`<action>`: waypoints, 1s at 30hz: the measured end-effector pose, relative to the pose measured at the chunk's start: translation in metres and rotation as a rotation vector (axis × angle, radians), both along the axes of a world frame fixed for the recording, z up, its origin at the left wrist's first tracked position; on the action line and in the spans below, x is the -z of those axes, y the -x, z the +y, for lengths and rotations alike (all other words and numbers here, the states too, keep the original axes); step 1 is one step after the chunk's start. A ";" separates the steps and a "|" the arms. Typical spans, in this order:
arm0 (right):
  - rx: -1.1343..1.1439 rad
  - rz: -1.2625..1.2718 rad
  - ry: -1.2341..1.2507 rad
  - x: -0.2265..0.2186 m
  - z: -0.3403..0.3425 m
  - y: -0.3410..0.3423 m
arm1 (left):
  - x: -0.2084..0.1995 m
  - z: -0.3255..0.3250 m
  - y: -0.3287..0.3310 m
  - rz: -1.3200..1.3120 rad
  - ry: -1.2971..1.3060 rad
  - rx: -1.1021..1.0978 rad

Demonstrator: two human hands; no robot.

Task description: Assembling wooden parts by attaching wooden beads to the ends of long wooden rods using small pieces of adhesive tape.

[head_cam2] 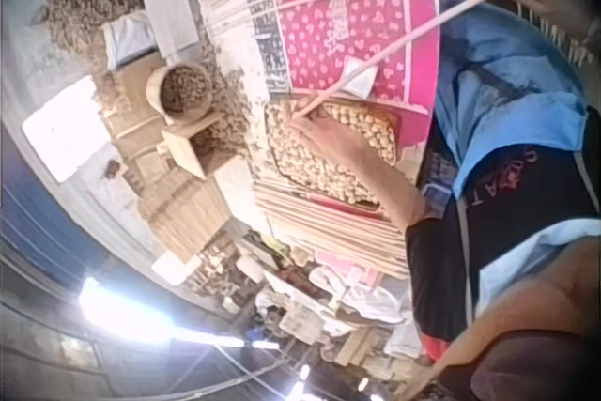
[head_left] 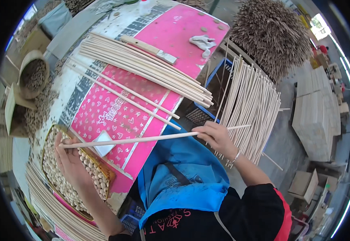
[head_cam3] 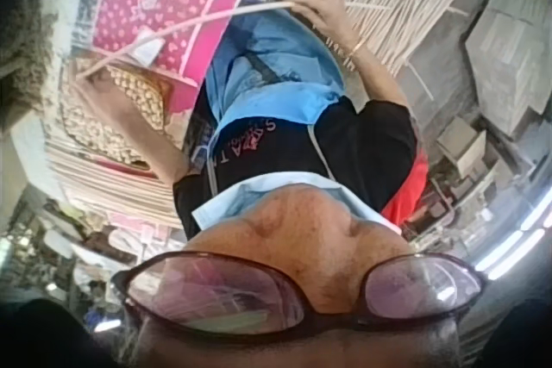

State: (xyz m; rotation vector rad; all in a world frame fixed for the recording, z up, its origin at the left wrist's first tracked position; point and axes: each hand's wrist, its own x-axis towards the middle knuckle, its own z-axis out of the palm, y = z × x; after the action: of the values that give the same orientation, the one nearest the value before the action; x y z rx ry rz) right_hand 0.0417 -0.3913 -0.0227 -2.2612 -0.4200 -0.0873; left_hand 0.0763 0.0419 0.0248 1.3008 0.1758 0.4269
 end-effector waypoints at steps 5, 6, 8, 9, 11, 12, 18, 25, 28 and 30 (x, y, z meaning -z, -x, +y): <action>0.058 0.232 -0.297 0.042 -0.010 0.041 | -0.027 -0.045 -0.046 0.084 -0.084 0.011; 0.088 0.276 -0.350 0.045 -0.016 0.047 | -0.034 -0.057 -0.053 0.134 -0.166 0.086; 0.332 0.291 -0.463 0.060 -0.033 0.054 | -0.035 -0.090 -0.057 0.053 -0.212 0.214; 0.492 0.337 -0.518 0.072 -0.048 0.055 | -0.034 -0.105 -0.058 -0.029 -0.230 0.317; 0.841 0.244 -0.617 0.113 -0.085 0.045 | -0.030 -0.126 -0.058 -0.025 -0.319 0.365; 0.913 0.158 -0.632 0.139 -0.107 0.040 | -0.026 -0.132 -0.053 0.012 -0.290 0.405; 1.291 0.311 0.033 0.232 -0.228 0.003 | 0.009 -0.114 -0.003 0.296 -0.055 0.575; 0.617 -0.251 -0.225 0.064 -0.102 -0.088 | 0.017 -0.075 0.046 0.346 -0.066 0.357; 0.171 -0.191 -0.063 0.029 0.017 -0.101 | 0.023 -0.081 0.052 0.323 -0.026 0.329; 0.006 -0.219 0.051 0.030 0.072 -0.118 | 0.028 -0.083 0.056 0.291 -0.006 0.327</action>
State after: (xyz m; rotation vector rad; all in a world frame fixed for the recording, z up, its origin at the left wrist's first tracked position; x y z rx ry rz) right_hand 0.1598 -0.3195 -0.0526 -2.3119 -0.5359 -0.3337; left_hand 0.0199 -0.0410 -0.0032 1.3650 0.2002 -0.0417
